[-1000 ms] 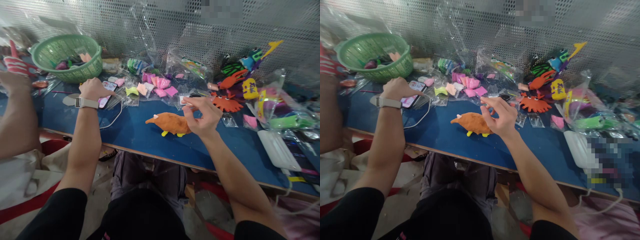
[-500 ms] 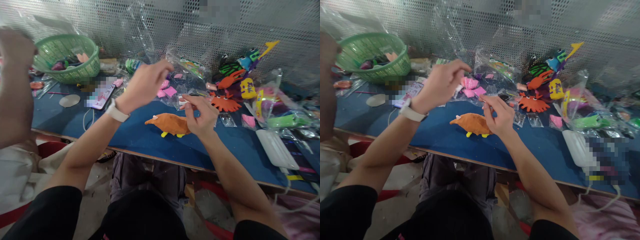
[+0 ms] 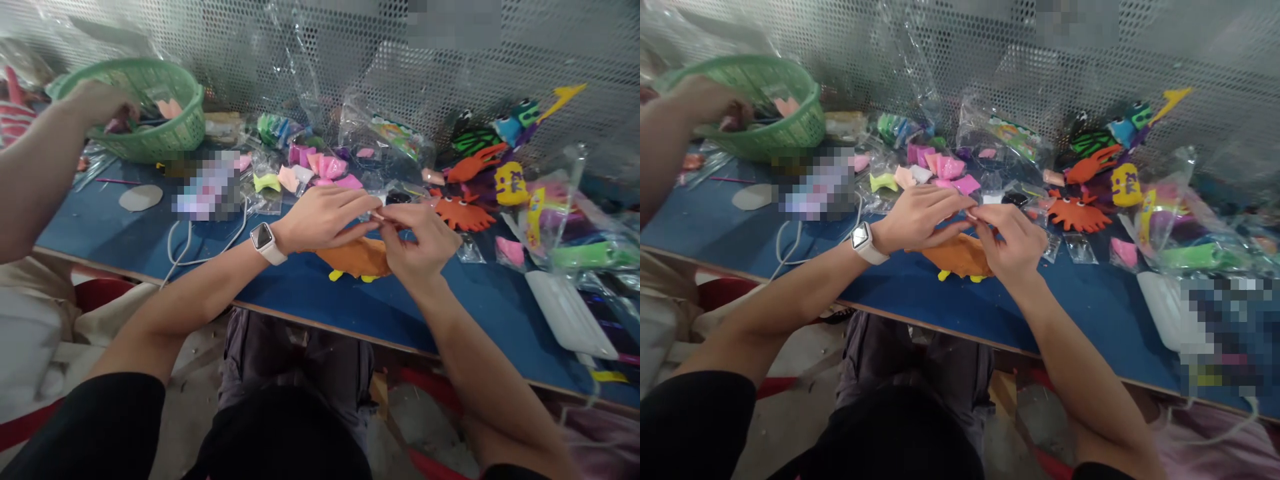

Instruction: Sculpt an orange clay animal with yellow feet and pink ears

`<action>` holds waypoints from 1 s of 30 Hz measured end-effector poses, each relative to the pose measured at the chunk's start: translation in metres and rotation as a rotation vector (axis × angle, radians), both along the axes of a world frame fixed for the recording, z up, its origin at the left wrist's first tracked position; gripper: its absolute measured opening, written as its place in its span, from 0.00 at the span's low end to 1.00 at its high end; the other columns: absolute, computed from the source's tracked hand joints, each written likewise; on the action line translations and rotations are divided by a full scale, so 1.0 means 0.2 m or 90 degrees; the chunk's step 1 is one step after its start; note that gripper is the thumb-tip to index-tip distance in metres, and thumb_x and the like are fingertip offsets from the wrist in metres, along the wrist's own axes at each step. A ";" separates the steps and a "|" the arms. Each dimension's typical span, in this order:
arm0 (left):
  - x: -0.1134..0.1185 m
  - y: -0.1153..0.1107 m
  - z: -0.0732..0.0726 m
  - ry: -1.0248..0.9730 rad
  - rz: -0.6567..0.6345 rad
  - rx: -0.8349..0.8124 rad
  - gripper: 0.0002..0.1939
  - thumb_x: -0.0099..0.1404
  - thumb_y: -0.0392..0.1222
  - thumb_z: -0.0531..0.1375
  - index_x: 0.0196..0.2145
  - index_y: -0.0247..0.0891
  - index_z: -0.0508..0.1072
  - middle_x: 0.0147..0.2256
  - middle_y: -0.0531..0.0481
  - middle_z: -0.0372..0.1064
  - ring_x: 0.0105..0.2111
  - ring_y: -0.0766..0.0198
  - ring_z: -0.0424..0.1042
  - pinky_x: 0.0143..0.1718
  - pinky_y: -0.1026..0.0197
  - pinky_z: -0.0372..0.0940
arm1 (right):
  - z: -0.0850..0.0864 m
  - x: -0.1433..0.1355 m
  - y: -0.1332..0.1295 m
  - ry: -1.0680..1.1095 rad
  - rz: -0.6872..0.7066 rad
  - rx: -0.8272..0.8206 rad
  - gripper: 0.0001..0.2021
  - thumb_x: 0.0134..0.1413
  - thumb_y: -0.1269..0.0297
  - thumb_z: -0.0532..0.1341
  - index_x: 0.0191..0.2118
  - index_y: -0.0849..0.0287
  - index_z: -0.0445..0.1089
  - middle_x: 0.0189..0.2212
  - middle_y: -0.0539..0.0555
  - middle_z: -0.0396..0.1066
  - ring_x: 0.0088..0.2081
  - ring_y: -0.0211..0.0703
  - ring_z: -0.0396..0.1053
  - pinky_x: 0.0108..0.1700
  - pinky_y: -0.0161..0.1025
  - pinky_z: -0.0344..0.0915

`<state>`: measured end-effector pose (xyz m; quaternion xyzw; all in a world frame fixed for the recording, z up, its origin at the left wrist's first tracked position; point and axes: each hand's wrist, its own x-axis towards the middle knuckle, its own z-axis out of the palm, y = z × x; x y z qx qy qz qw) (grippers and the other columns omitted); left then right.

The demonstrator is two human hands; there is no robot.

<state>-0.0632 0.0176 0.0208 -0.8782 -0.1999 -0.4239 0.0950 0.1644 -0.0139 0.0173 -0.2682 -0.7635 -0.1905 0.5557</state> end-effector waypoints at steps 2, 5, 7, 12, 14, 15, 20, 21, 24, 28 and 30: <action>0.02 0.00 -0.01 -0.016 -0.015 0.004 0.23 0.92 0.56 0.50 0.57 0.39 0.80 0.43 0.43 0.85 0.45 0.55 0.86 0.46 0.53 0.78 | 0.01 0.00 0.01 -0.016 0.007 0.052 0.04 0.80 0.62 0.69 0.49 0.49 0.83 0.40 0.51 0.89 0.35 0.46 0.87 0.38 0.43 0.83; 0.03 -0.01 -0.02 -0.046 -0.043 -0.002 0.22 0.92 0.57 0.53 0.53 0.40 0.80 0.43 0.44 0.84 0.42 0.58 0.85 0.42 0.56 0.76 | -0.01 0.01 0.02 -0.031 -0.026 0.117 0.04 0.78 0.63 0.69 0.50 0.47 0.83 0.38 0.50 0.88 0.34 0.46 0.85 0.39 0.43 0.82; 0.04 -0.03 -0.02 -0.060 -0.055 -0.016 0.20 0.91 0.56 0.54 0.53 0.40 0.80 0.44 0.43 0.83 0.43 0.57 0.84 0.42 0.56 0.76 | -0.04 0.03 0.03 -0.045 -0.078 0.129 0.05 0.79 0.59 0.68 0.49 0.47 0.83 0.37 0.51 0.87 0.34 0.47 0.84 0.40 0.45 0.83; 0.05 -0.04 -0.03 -0.079 -0.079 -0.062 0.18 0.91 0.49 0.52 0.56 0.41 0.80 0.51 0.39 0.83 0.48 0.55 0.84 0.46 0.53 0.78 | -0.06 0.05 0.05 -0.041 -0.113 0.181 0.04 0.78 0.56 0.69 0.49 0.46 0.82 0.38 0.53 0.85 0.34 0.47 0.82 0.38 0.46 0.82; 0.05 -0.04 -0.04 -0.071 -0.085 -0.067 0.19 0.92 0.47 0.50 0.60 0.42 0.80 0.54 0.37 0.82 0.51 0.54 0.84 0.48 0.52 0.79 | -0.05 0.05 0.05 -0.030 -0.115 0.191 0.03 0.77 0.56 0.70 0.48 0.45 0.82 0.38 0.53 0.85 0.35 0.48 0.82 0.38 0.46 0.82; 0.05 -0.05 -0.04 -0.070 -0.085 -0.071 0.20 0.92 0.47 0.49 0.62 0.43 0.79 0.56 0.37 0.82 0.53 0.54 0.85 0.50 0.51 0.80 | -0.05 0.05 0.05 -0.027 -0.121 0.186 0.03 0.77 0.56 0.70 0.48 0.45 0.82 0.38 0.53 0.85 0.35 0.48 0.82 0.39 0.47 0.83; 0.06 -0.08 -0.06 -0.131 -0.065 -0.114 0.24 0.92 0.54 0.50 0.76 0.45 0.67 0.60 0.40 0.84 0.58 0.54 0.87 0.52 0.52 0.82 | -0.01 0.04 0.03 0.000 -0.041 0.162 0.05 0.77 0.59 0.71 0.53 0.43 0.84 0.42 0.54 0.86 0.39 0.50 0.84 0.42 0.49 0.84; 0.07 -0.09 -0.06 -0.140 -0.058 -0.119 0.25 0.92 0.55 0.50 0.77 0.45 0.65 0.61 0.40 0.84 0.57 0.54 0.88 0.52 0.53 0.82 | -0.01 0.04 0.03 -0.004 -0.031 0.160 0.06 0.78 0.60 0.71 0.54 0.43 0.83 0.43 0.53 0.86 0.39 0.50 0.84 0.41 0.49 0.84; 0.07 -0.08 -0.08 -0.142 -0.053 -0.100 0.24 0.92 0.56 0.49 0.76 0.45 0.65 0.62 0.39 0.84 0.57 0.56 0.89 0.51 0.54 0.82 | 0.00 0.03 0.02 -0.027 -0.040 0.161 0.08 0.78 0.62 0.70 0.56 0.41 0.83 0.43 0.52 0.87 0.37 0.49 0.85 0.40 0.47 0.83; 0.06 -0.05 -0.09 -0.121 -0.041 -0.057 0.24 0.93 0.54 0.47 0.75 0.42 0.67 0.60 0.38 0.85 0.54 0.57 0.89 0.50 0.55 0.82 | 0.01 0.03 0.02 -0.034 -0.034 0.155 0.08 0.79 0.61 0.69 0.57 0.43 0.83 0.42 0.51 0.88 0.36 0.47 0.85 0.38 0.46 0.81; 0.04 -0.04 -0.09 -0.093 -0.009 -0.037 0.23 0.92 0.51 0.47 0.73 0.43 0.71 0.58 0.38 0.85 0.53 0.57 0.89 0.48 0.55 0.82 | 0.01 0.02 0.01 -0.027 -0.013 0.135 0.07 0.80 0.58 0.69 0.57 0.44 0.83 0.41 0.52 0.88 0.35 0.47 0.84 0.37 0.45 0.80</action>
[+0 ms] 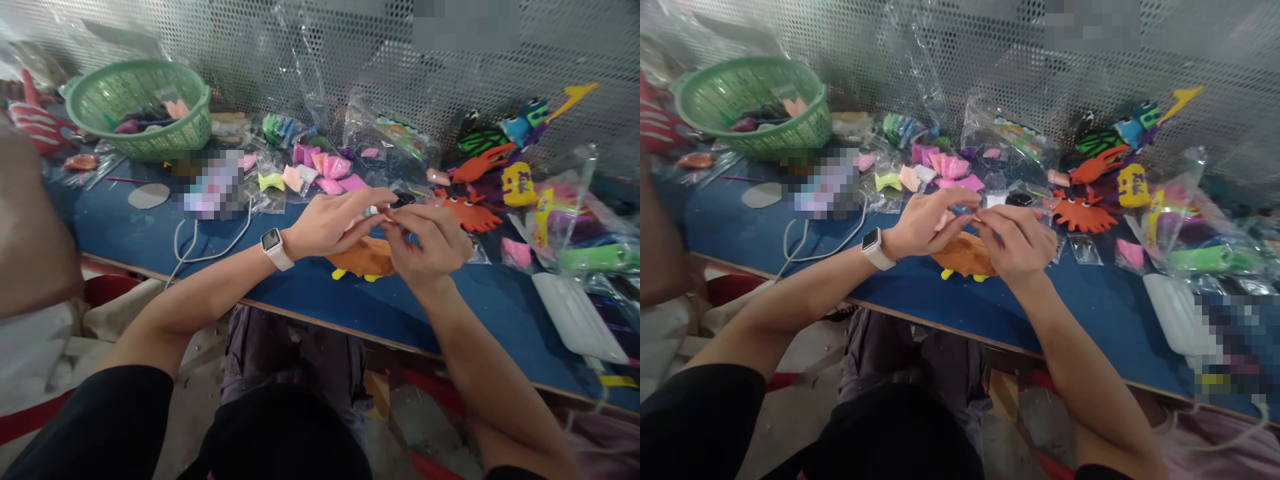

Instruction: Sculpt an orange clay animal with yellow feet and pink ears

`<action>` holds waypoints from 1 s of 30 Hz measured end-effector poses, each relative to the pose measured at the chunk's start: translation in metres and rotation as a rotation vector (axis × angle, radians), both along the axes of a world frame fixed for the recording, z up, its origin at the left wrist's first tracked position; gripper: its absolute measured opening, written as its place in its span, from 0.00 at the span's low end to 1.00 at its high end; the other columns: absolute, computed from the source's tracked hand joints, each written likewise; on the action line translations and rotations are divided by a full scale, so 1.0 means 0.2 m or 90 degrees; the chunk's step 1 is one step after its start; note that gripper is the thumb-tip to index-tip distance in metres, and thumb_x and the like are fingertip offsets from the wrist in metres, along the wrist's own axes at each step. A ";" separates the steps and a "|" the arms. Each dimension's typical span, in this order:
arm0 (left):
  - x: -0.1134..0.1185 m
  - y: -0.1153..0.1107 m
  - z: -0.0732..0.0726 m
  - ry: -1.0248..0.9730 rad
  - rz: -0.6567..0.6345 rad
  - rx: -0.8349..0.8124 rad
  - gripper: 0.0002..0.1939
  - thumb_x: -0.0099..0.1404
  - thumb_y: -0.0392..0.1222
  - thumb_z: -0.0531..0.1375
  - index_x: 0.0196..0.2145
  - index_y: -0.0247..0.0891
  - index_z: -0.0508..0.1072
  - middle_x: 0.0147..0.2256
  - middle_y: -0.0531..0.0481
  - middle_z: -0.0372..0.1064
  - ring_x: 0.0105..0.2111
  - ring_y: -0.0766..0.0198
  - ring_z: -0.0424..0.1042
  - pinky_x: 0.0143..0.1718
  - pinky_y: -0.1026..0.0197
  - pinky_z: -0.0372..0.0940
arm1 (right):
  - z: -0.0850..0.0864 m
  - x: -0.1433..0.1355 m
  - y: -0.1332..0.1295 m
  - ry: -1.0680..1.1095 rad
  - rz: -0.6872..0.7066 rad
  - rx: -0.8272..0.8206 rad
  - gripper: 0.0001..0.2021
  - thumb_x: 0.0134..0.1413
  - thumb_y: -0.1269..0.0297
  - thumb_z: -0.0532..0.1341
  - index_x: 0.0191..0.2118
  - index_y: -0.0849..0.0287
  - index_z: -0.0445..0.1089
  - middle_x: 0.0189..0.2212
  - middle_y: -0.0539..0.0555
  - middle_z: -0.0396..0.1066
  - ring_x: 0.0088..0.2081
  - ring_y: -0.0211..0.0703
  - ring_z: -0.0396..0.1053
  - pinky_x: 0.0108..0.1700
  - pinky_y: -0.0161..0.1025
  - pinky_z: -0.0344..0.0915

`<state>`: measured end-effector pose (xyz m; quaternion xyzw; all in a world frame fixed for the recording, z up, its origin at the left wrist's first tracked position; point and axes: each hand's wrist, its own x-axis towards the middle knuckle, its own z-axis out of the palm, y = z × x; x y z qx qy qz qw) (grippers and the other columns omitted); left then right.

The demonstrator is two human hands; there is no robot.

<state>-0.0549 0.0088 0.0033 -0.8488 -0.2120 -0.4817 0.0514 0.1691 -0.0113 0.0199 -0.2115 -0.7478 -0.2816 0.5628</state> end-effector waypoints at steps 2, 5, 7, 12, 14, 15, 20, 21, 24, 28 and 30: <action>-0.01 0.00 0.01 0.032 0.038 0.029 0.22 0.92 0.47 0.47 0.69 0.44 0.75 0.57 0.39 0.85 0.52 0.57 0.88 0.47 0.55 0.81 | 0.00 -0.01 0.00 0.017 0.025 -0.028 0.08 0.81 0.55 0.69 0.56 0.46 0.84 0.40 0.52 0.87 0.33 0.47 0.83 0.35 0.45 0.78; -0.03 0.00 0.02 0.073 0.066 0.088 0.19 0.90 0.43 0.50 0.66 0.48 0.78 0.56 0.43 0.86 0.47 0.58 0.87 0.44 0.55 0.80 | 0.01 -0.02 -0.01 0.047 0.047 -0.075 0.06 0.80 0.54 0.70 0.53 0.47 0.84 0.38 0.52 0.86 0.30 0.46 0.79 0.34 0.46 0.77; -0.03 0.00 0.03 0.085 0.067 0.113 0.16 0.89 0.42 0.53 0.64 0.48 0.78 0.55 0.44 0.86 0.44 0.60 0.87 0.42 0.56 0.79 | 0.01 -0.02 -0.01 0.060 0.057 -0.098 0.07 0.80 0.54 0.70 0.50 0.48 0.84 0.37 0.51 0.86 0.29 0.45 0.78 0.34 0.45 0.76; -0.03 0.01 0.03 0.064 0.052 0.136 0.15 0.91 0.42 0.53 0.62 0.45 0.79 0.53 0.44 0.86 0.48 0.60 0.87 0.44 0.58 0.79 | 0.00 -0.03 -0.03 0.075 0.045 -0.128 0.13 0.80 0.48 0.69 0.43 0.49 0.82 0.34 0.51 0.84 0.30 0.45 0.78 0.34 0.46 0.77; -0.03 0.02 0.02 0.052 0.057 0.129 0.17 0.91 0.42 0.51 0.62 0.46 0.79 0.53 0.44 0.86 0.47 0.60 0.87 0.45 0.57 0.79 | 0.00 -0.04 -0.03 0.072 0.031 -0.141 0.15 0.82 0.48 0.67 0.43 0.50 0.82 0.34 0.52 0.84 0.30 0.46 0.79 0.35 0.47 0.78; -0.03 0.02 0.02 0.053 0.063 0.114 0.17 0.91 0.43 0.51 0.62 0.46 0.79 0.53 0.43 0.86 0.46 0.60 0.87 0.44 0.56 0.79 | 0.01 -0.04 -0.03 0.067 0.031 -0.145 0.14 0.82 0.49 0.66 0.43 0.50 0.82 0.34 0.53 0.84 0.31 0.46 0.80 0.35 0.47 0.78; -0.03 0.04 0.01 0.058 0.082 0.042 0.20 0.92 0.46 0.49 0.64 0.48 0.80 0.55 0.41 0.85 0.48 0.56 0.87 0.45 0.53 0.80 | 0.01 -0.04 -0.02 0.053 0.061 -0.147 0.06 0.78 0.58 0.69 0.50 0.50 0.84 0.40 0.54 0.86 0.32 0.45 0.81 0.30 0.43 0.76; -0.03 0.04 0.00 0.054 0.080 0.044 0.20 0.92 0.46 0.49 0.63 0.48 0.80 0.55 0.42 0.85 0.49 0.56 0.87 0.45 0.53 0.80 | 0.01 -0.03 -0.02 0.053 0.063 -0.146 0.05 0.78 0.60 0.69 0.51 0.50 0.84 0.41 0.54 0.86 0.31 0.44 0.80 0.30 0.43 0.76; -0.02 0.06 0.00 0.043 0.082 0.051 0.20 0.92 0.49 0.49 0.63 0.46 0.79 0.55 0.42 0.85 0.52 0.56 0.87 0.47 0.53 0.81 | 0.00 -0.03 -0.02 0.054 0.060 -0.136 0.05 0.77 0.61 0.70 0.51 0.50 0.84 0.40 0.54 0.86 0.30 0.43 0.79 0.28 0.41 0.74; -0.04 0.07 0.01 0.052 0.093 0.066 0.22 0.93 0.51 0.47 0.61 0.44 0.79 0.54 0.42 0.85 0.52 0.56 0.87 0.47 0.54 0.81 | 0.00 -0.03 -0.01 0.053 0.048 -0.141 0.05 0.78 0.59 0.70 0.49 0.51 0.84 0.39 0.53 0.85 0.29 0.41 0.78 0.28 0.40 0.72; -0.06 0.06 0.04 0.078 0.088 0.075 0.21 0.93 0.49 0.47 0.60 0.45 0.80 0.53 0.43 0.85 0.49 0.58 0.87 0.45 0.54 0.80 | 0.01 -0.03 -0.01 0.054 0.063 -0.145 0.04 0.78 0.60 0.71 0.49 0.51 0.84 0.39 0.53 0.85 0.29 0.41 0.78 0.28 0.40 0.72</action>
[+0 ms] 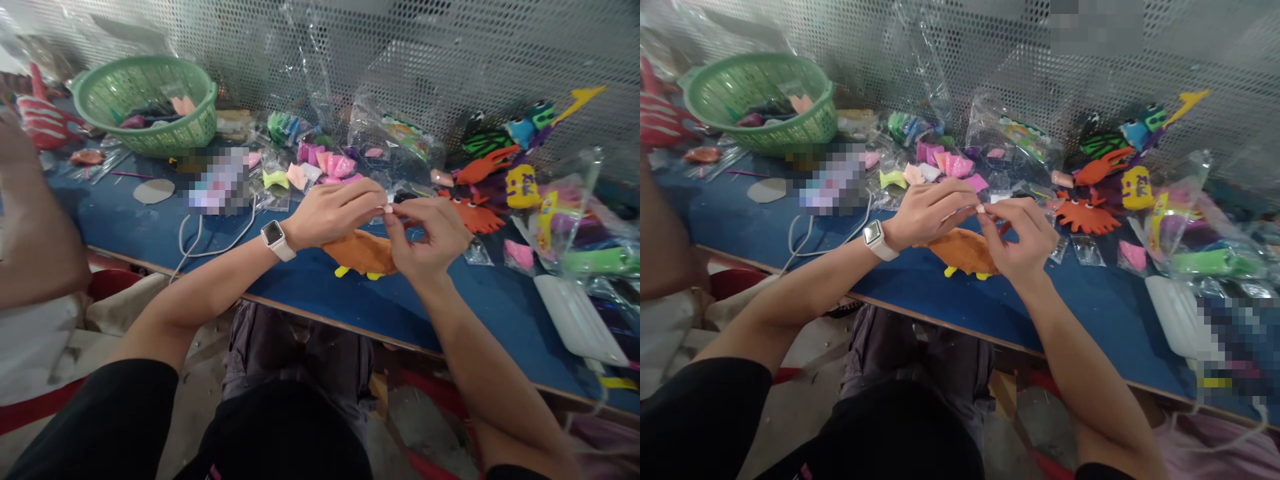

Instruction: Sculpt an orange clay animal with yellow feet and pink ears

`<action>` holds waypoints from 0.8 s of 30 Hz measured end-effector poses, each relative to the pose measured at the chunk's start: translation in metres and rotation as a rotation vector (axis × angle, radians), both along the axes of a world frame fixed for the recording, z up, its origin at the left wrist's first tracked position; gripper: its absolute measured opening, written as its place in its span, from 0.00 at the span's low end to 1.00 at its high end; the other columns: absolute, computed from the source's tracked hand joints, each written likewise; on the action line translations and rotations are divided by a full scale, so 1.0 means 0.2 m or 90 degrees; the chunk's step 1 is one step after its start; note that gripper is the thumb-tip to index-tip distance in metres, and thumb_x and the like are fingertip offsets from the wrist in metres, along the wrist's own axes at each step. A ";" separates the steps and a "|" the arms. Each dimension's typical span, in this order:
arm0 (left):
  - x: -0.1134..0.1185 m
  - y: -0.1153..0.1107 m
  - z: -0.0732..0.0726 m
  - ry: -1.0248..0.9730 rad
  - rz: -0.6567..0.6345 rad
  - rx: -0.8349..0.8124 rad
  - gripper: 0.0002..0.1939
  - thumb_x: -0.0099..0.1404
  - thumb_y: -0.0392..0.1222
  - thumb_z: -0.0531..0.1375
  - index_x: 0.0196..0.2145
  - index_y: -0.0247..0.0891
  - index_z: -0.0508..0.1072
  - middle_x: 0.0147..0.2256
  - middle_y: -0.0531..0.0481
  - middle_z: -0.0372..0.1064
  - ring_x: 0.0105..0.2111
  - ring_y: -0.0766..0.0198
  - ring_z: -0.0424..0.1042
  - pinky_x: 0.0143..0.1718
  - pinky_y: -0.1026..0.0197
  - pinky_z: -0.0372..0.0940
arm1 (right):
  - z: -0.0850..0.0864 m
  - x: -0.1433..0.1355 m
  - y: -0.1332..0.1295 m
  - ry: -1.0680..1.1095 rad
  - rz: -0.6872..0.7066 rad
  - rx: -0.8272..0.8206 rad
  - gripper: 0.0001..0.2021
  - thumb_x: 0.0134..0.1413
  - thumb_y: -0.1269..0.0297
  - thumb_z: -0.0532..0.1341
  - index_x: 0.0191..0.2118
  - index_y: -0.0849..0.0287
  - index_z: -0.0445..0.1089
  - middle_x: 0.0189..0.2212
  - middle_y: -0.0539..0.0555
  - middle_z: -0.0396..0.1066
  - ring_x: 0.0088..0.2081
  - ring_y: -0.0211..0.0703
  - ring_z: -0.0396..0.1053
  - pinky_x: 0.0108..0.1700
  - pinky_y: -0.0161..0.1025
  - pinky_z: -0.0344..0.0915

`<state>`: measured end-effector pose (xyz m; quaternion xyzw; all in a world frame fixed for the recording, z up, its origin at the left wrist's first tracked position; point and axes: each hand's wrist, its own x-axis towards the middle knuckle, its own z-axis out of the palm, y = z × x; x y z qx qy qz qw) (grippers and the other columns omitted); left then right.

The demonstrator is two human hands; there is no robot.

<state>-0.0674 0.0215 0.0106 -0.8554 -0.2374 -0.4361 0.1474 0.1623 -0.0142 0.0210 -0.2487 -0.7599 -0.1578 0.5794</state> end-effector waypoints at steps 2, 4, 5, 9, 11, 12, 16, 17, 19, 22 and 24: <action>-0.03 -0.01 0.03 0.024 -0.005 -0.002 0.19 0.92 0.47 0.49 0.60 0.47 0.80 0.52 0.45 0.85 0.46 0.58 0.87 0.44 0.53 0.79 | 0.00 0.00 0.00 0.011 0.015 0.000 0.02 0.77 0.62 0.72 0.49 0.51 0.84 0.39 0.53 0.85 0.30 0.41 0.78 0.29 0.40 0.72; -0.06 -0.02 0.05 0.032 -0.010 -0.005 0.17 0.91 0.46 0.51 0.60 0.48 0.79 0.53 0.46 0.85 0.46 0.58 0.87 0.42 0.53 0.79 | -0.01 0.00 0.00 0.009 0.010 -0.002 0.03 0.77 0.61 0.72 0.48 0.51 0.84 0.39 0.53 0.85 0.30 0.41 0.78 0.30 0.41 0.72; -0.06 -0.03 0.05 0.030 -0.013 -0.006 0.16 0.91 0.46 0.51 0.61 0.48 0.79 0.53 0.46 0.85 0.47 0.58 0.87 0.42 0.53 0.79 | -0.01 0.00 0.01 0.002 0.001 -0.005 0.03 0.77 0.60 0.71 0.48 0.51 0.84 0.38 0.53 0.85 0.30 0.42 0.77 0.31 0.41 0.73; -0.05 -0.02 0.03 0.022 -0.032 -0.024 0.16 0.91 0.45 0.51 0.63 0.47 0.77 0.56 0.44 0.84 0.52 0.56 0.87 0.46 0.52 0.80 | -0.04 0.02 0.02 -0.035 -0.040 -0.018 0.08 0.79 0.56 0.69 0.47 0.52 0.84 0.38 0.54 0.84 0.30 0.43 0.76 0.34 0.44 0.75; -0.04 -0.02 0.02 0.017 -0.039 -0.033 0.16 0.91 0.45 0.51 0.63 0.46 0.77 0.56 0.43 0.84 0.53 0.56 0.87 0.48 0.51 0.81 | -0.05 0.02 0.03 -0.044 -0.051 -0.014 0.08 0.79 0.56 0.69 0.47 0.52 0.84 0.38 0.54 0.84 0.31 0.43 0.76 0.36 0.45 0.76; -0.03 -0.02 0.02 0.012 -0.038 -0.037 0.17 0.91 0.46 0.51 0.63 0.46 0.78 0.56 0.43 0.84 0.53 0.55 0.87 0.48 0.51 0.81 | -0.05 0.02 0.03 -0.045 -0.053 -0.007 0.07 0.79 0.57 0.69 0.47 0.52 0.84 0.39 0.54 0.84 0.30 0.42 0.76 0.36 0.45 0.76; -0.03 -0.02 0.01 0.001 -0.027 -0.058 0.17 0.91 0.51 0.52 0.62 0.46 0.78 0.56 0.42 0.84 0.52 0.54 0.87 0.48 0.49 0.81 | -0.02 0.02 0.01 -0.041 -0.039 0.027 0.03 0.77 0.63 0.71 0.50 0.50 0.83 0.40 0.52 0.85 0.29 0.40 0.75 0.32 0.42 0.73; -0.03 -0.03 0.02 0.004 -0.031 -0.060 0.17 0.91 0.51 0.52 0.62 0.46 0.78 0.56 0.42 0.84 0.51 0.54 0.87 0.48 0.49 0.81 | -0.02 0.02 0.01 -0.045 -0.040 0.036 0.03 0.77 0.63 0.71 0.50 0.50 0.83 0.39 0.52 0.85 0.28 0.40 0.75 0.32 0.42 0.72; -0.03 -0.03 0.01 0.008 -0.038 -0.058 0.16 0.91 0.50 0.52 0.61 0.47 0.78 0.55 0.43 0.84 0.51 0.55 0.87 0.47 0.50 0.81 | -0.01 0.02 0.00 -0.062 -0.053 0.049 0.03 0.78 0.61 0.71 0.49 0.50 0.83 0.39 0.52 0.85 0.28 0.40 0.74 0.32 0.43 0.73; -0.03 -0.03 0.01 0.008 -0.036 -0.056 0.16 0.91 0.48 0.52 0.60 0.47 0.78 0.55 0.43 0.83 0.52 0.55 0.86 0.45 0.51 0.80 | -0.02 0.03 0.00 -0.078 -0.079 0.044 0.06 0.80 0.57 0.69 0.48 0.50 0.84 0.39 0.53 0.85 0.27 0.40 0.74 0.33 0.43 0.73; -0.02 -0.04 0.01 0.008 -0.033 -0.058 0.15 0.91 0.47 0.51 0.60 0.47 0.78 0.55 0.43 0.83 0.52 0.55 0.86 0.45 0.50 0.80 | -0.02 0.04 0.00 -0.079 -0.085 0.035 0.08 0.81 0.56 0.68 0.48 0.51 0.84 0.39 0.53 0.85 0.27 0.40 0.73 0.32 0.43 0.72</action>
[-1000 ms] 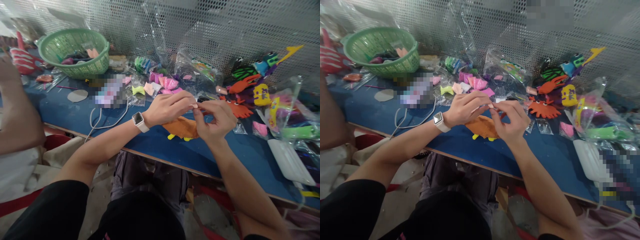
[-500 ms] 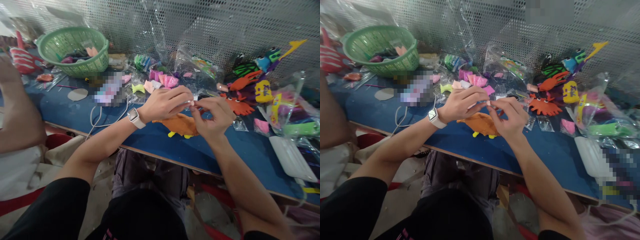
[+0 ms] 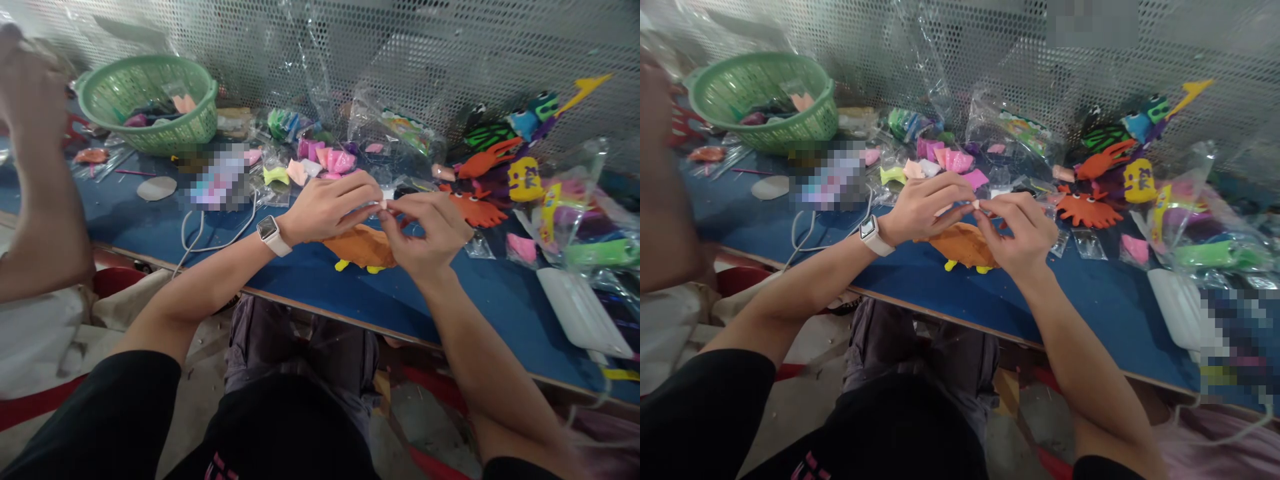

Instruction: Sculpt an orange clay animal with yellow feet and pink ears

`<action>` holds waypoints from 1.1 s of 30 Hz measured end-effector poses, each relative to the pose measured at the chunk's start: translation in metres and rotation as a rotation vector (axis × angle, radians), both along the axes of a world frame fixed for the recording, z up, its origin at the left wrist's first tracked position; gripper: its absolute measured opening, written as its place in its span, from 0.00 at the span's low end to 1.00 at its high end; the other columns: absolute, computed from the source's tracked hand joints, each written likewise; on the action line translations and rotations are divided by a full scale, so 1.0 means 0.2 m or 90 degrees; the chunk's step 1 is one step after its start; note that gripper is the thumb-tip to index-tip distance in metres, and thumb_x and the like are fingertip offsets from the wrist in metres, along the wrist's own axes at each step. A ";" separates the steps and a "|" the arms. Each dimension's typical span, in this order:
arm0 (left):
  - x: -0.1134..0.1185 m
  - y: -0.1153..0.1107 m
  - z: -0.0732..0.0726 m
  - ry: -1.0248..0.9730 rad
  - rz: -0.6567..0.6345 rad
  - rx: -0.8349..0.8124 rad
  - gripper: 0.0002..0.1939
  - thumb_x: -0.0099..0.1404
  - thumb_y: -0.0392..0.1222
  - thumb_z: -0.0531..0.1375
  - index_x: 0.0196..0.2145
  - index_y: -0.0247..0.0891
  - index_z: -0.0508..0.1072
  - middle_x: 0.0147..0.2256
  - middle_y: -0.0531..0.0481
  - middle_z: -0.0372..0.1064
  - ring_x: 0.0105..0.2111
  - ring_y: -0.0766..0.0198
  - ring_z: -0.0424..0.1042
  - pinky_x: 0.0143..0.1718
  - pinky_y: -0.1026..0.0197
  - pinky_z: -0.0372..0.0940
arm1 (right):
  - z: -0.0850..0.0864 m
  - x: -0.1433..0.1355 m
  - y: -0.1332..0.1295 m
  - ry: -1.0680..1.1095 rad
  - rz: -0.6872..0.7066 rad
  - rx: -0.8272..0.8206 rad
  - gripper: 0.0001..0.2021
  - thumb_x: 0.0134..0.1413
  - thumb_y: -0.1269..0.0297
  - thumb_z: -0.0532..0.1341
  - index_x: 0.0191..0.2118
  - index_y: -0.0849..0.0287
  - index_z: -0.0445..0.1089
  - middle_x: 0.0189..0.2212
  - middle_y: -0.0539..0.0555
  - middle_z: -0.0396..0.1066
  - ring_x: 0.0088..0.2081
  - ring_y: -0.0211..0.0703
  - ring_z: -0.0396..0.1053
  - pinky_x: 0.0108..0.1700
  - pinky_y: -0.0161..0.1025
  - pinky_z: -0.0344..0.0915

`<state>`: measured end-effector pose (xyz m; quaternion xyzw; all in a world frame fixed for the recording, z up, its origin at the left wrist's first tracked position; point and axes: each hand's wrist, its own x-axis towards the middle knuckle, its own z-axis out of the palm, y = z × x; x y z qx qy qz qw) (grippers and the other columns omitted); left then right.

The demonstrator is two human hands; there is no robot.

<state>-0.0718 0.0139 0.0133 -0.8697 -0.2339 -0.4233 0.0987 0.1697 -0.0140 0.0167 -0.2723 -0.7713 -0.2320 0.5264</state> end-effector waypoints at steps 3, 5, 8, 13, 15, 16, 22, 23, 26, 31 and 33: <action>0.00 -0.01 0.01 -0.003 -0.003 0.007 0.14 0.91 0.46 0.52 0.59 0.46 0.78 0.55 0.43 0.83 0.51 0.55 0.86 0.45 0.50 0.80 | 0.00 0.00 0.00 0.002 0.024 -0.005 0.07 0.81 0.57 0.68 0.49 0.51 0.83 0.40 0.54 0.85 0.27 0.40 0.72 0.31 0.43 0.71; 0.00 -0.01 0.01 -0.007 -0.007 0.016 0.14 0.91 0.45 0.52 0.59 0.46 0.77 0.54 0.43 0.83 0.51 0.55 0.86 0.45 0.51 0.80 | 0.00 0.00 0.00 0.005 0.049 -0.004 0.04 0.80 0.60 0.69 0.51 0.51 0.82 0.41 0.54 0.85 0.28 0.40 0.74 0.31 0.43 0.71; 0.00 -0.01 0.01 -0.007 -0.012 0.019 0.13 0.90 0.44 0.53 0.59 0.46 0.77 0.54 0.44 0.83 0.50 0.56 0.86 0.45 0.50 0.80 | 0.01 -0.01 0.00 0.008 0.071 -0.003 0.03 0.79 0.63 0.69 0.52 0.51 0.82 0.41 0.53 0.85 0.30 0.41 0.76 0.33 0.43 0.72; 0.00 0.01 -0.01 -0.005 -0.011 0.002 0.15 0.90 0.45 0.53 0.62 0.47 0.77 0.56 0.43 0.83 0.52 0.54 0.86 0.47 0.49 0.81 | 0.01 -0.01 0.00 0.009 0.052 0.007 0.04 0.79 0.63 0.68 0.49 0.52 0.82 0.39 0.53 0.85 0.28 0.40 0.74 0.33 0.44 0.72; 0.00 0.01 -0.01 -0.007 -0.015 0.013 0.14 0.90 0.44 0.53 0.62 0.47 0.77 0.56 0.43 0.83 0.51 0.56 0.86 0.46 0.51 0.80 | 0.00 -0.02 0.00 0.016 0.046 0.007 0.03 0.78 0.63 0.68 0.49 0.52 0.82 0.39 0.52 0.84 0.28 0.40 0.74 0.32 0.43 0.72; 0.00 0.01 -0.01 -0.009 -0.019 0.022 0.14 0.91 0.44 0.53 0.61 0.46 0.78 0.55 0.44 0.84 0.50 0.57 0.86 0.45 0.52 0.80 | 0.00 -0.02 0.00 0.019 0.045 0.004 0.03 0.78 0.63 0.68 0.49 0.52 0.82 0.39 0.52 0.84 0.28 0.40 0.73 0.32 0.43 0.72; 0.00 -0.02 0.01 0.005 -0.044 0.011 0.15 0.90 0.45 0.52 0.61 0.47 0.78 0.54 0.44 0.84 0.52 0.56 0.86 0.47 0.52 0.79 | -0.02 -0.01 0.01 0.023 0.019 -0.019 0.08 0.79 0.57 0.67 0.46 0.51 0.82 0.38 0.54 0.83 0.30 0.42 0.74 0.33 0.44 0.74; -0.01 -0.02 0.02 0.017 -0.039 -0.001 0.16 0.90 0.46 0.52 0.61 0.48 0.79 0.54 0.44 0.84 0.52 0.56 0.86 0.48 0.52 0.79 | -0.02 -0.01 0.01 0.022 0.006 -0.027 0.09 0.79 0.56 0.66 0.46 0.51 0.82 0.38 0.54 0.83 0.29 0.43 0.73 0.33 0.45 0.74; -0.09 0.02 0.09 0.025 0.066 -0.032 0.20 0.90 0.48 0.48 0.61 0.51 0.80 0.50 0.45 0.85 0.46 0.55 0.85 0.45 0.49 0.77 | -0.02 -0.01 0.01 0.021 -0.026 -0.052 0.10 0.78 0.56 0.65 0.43 0.51 0.82 0.36 0.55 0.82 0.28 0.43 0.72 0.30 0.45 0.73; -0.46 0.12 0.23 -0.020 0.557 -0.193 0.09 0.80 0.50 0.67 0.48 0.45 0.84 0.42 0.46 0.85 0.41 0.54 0.77 0.51 0.42 0.76 | 0.00 -0.02 0.00 0.027 -0.003 -0.050 0.07 0.75 0.58 0.66 0.44 0.51 0.82 0.36 0.54 0.82 0.30 0.44 0.75 0.28 0.43 0.74; -0.64 0.12 0.26 -0.002 0.694 -0.300 0.17 0.70 0.54 0.76 0.48 0.39 0.84 0.47 0.44 0.85 0.46 0.53 0.75 0.59 0.33 0.76 | 0.00 -0.03 -0.01 0.028 0.026 -0.052 0.05 0.76 0.60 0.67 0.45 0.51 0.81 0.37 0.54 0.82 0.32 0.44 0.77 0.28 0.42 0.74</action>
